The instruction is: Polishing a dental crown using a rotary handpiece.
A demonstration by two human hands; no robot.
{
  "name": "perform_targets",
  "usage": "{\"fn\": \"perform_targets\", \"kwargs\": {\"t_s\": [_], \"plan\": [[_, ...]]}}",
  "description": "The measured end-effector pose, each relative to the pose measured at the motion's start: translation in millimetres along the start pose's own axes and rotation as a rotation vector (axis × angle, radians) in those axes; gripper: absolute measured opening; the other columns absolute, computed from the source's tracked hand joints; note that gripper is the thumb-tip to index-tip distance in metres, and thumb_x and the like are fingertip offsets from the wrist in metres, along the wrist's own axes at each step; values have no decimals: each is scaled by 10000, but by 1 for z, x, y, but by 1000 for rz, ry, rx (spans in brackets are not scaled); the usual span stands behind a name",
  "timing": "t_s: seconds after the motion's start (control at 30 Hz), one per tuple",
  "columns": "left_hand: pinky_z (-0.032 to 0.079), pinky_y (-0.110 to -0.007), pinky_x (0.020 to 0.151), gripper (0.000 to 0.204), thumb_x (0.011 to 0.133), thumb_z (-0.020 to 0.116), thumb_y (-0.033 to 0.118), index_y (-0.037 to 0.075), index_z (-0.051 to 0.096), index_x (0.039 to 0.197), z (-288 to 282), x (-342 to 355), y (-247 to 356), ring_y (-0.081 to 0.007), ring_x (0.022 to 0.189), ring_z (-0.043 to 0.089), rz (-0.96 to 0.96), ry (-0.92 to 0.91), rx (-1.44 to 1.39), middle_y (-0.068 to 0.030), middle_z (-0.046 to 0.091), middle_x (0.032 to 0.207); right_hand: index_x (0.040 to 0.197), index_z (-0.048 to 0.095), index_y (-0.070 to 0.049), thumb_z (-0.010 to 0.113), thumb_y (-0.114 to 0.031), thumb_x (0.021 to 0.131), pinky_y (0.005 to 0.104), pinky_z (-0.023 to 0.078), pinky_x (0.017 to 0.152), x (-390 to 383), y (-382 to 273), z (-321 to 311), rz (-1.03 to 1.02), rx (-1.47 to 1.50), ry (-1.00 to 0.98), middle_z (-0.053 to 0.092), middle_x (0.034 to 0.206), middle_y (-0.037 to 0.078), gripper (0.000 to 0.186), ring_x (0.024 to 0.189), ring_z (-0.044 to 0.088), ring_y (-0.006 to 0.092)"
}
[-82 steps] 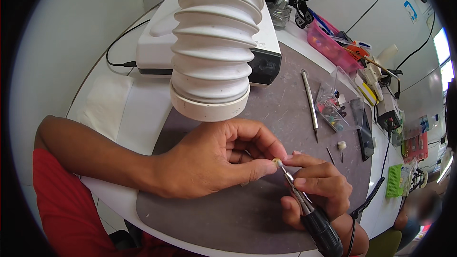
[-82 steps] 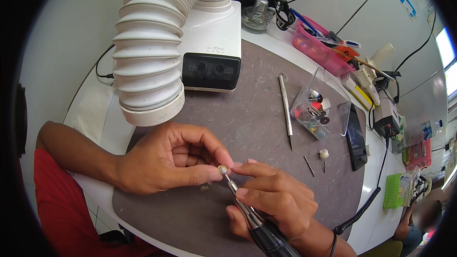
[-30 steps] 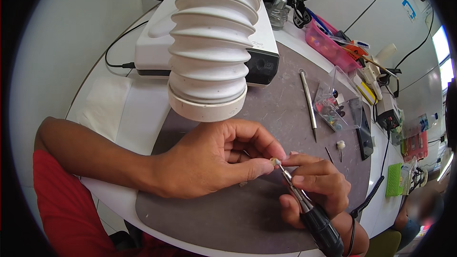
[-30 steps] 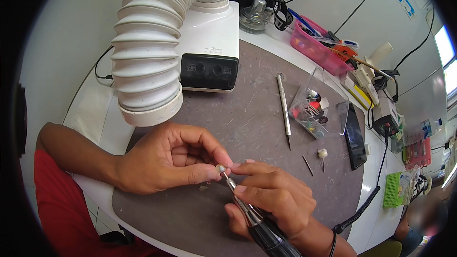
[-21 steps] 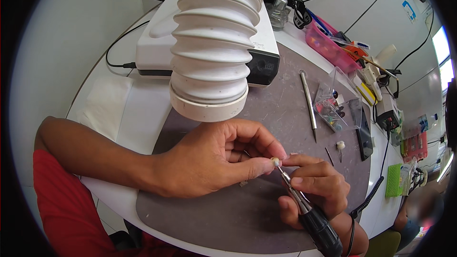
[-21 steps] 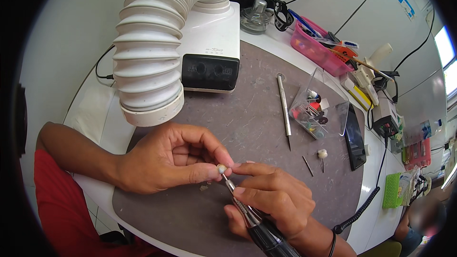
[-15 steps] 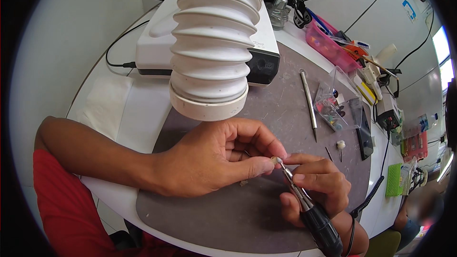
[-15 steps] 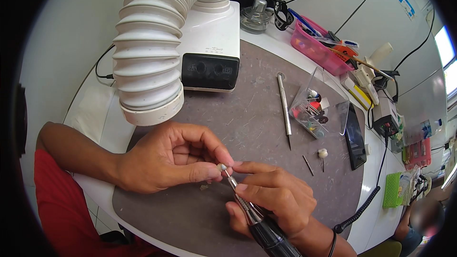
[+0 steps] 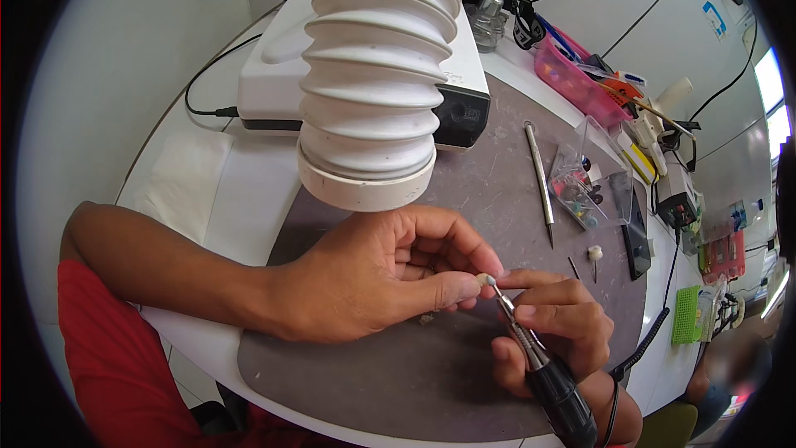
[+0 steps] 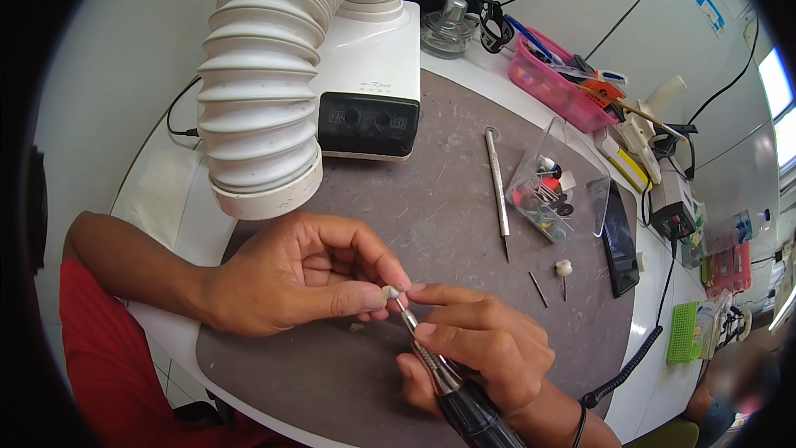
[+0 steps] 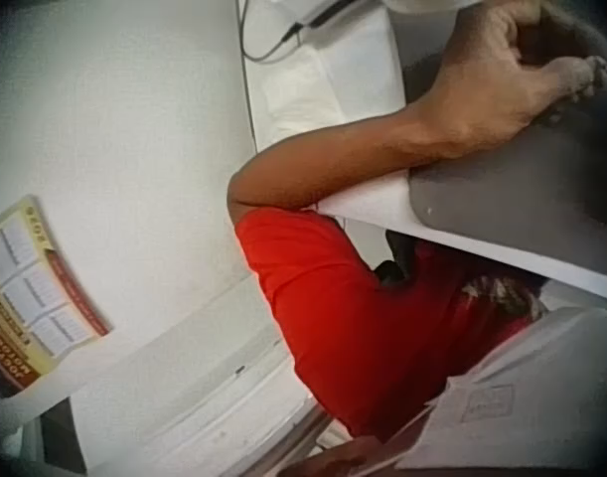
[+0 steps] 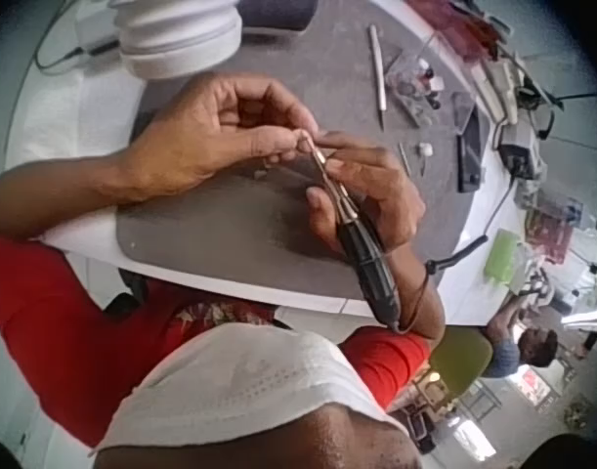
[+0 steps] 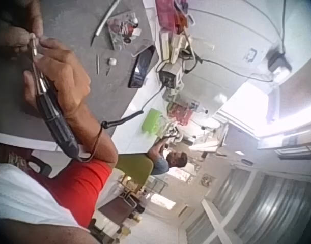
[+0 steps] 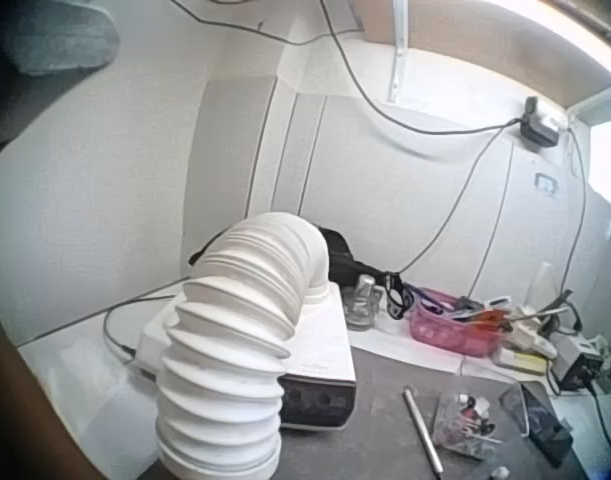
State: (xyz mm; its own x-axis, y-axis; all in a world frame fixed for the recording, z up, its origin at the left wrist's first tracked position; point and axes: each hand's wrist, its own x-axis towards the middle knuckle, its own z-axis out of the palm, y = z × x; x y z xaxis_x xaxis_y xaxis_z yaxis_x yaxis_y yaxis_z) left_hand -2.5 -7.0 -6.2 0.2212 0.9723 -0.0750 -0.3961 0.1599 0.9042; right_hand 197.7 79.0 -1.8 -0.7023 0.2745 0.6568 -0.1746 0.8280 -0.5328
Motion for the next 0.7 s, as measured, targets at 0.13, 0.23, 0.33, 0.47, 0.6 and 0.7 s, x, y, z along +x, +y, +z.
{"fn": "perform_targets", "kwargs": {"t_s": [0.13,0.23,0.33,0.47,0.6,0.7], "plan": [[503,-234,833,192,884,587,9,-19,566,1074,0,0,-1,-95,913,601,12,5,-11,-95,627,1016,887,562,14,784,-67,683,314,561,584,-1,2,1,11,11,46,633,734,157,312,777,691,329],[503,-234,838,196,885,587,9,-21,565,1078,0,0,0,-97,926,601,4,-1,4,-96,624,1023,882,560,16,784,-68,682,318,562,583,0,1,1,-4,6,-3,633,733,156,311,771,692,329],[502,-236,850,198,885,587,8,-22,565,1079,0,-1,0,-99,938,600,-2,8,11,-92,621,1025,876,559,16,785,-71,678,322,562,581,-1,2,2,-8,-4,47,634,733,156,312,763,692,331],[497,-241,874,197,882,591,10,-21,567,1076,1,-1,-1,-99,951,597,1,13,28,-87,613,1036,872,559,16,784,-74,679,323,561,576,-1,2,2,-11,0,31,631,722,153,310,755,691,335],[494,-241,883,198,881,594,13,-20,567,1074,0,-1,0,-100,961,595,0,23,59,-87,606,1049,870,560,16,781,-75,681,327,562,580,-1,4,2,-15,-2,38,629,713,150,305,751,691,335],[494,-241,883,198,882,591,11,-18,567,1076,0,-1,-2,-101,960,596,5,9,37,-86,606,1048,867,557,15,779,-73,682,328,562,579,1,1,1,-9,8,1,629,714,147,303,749,691,336]]}}
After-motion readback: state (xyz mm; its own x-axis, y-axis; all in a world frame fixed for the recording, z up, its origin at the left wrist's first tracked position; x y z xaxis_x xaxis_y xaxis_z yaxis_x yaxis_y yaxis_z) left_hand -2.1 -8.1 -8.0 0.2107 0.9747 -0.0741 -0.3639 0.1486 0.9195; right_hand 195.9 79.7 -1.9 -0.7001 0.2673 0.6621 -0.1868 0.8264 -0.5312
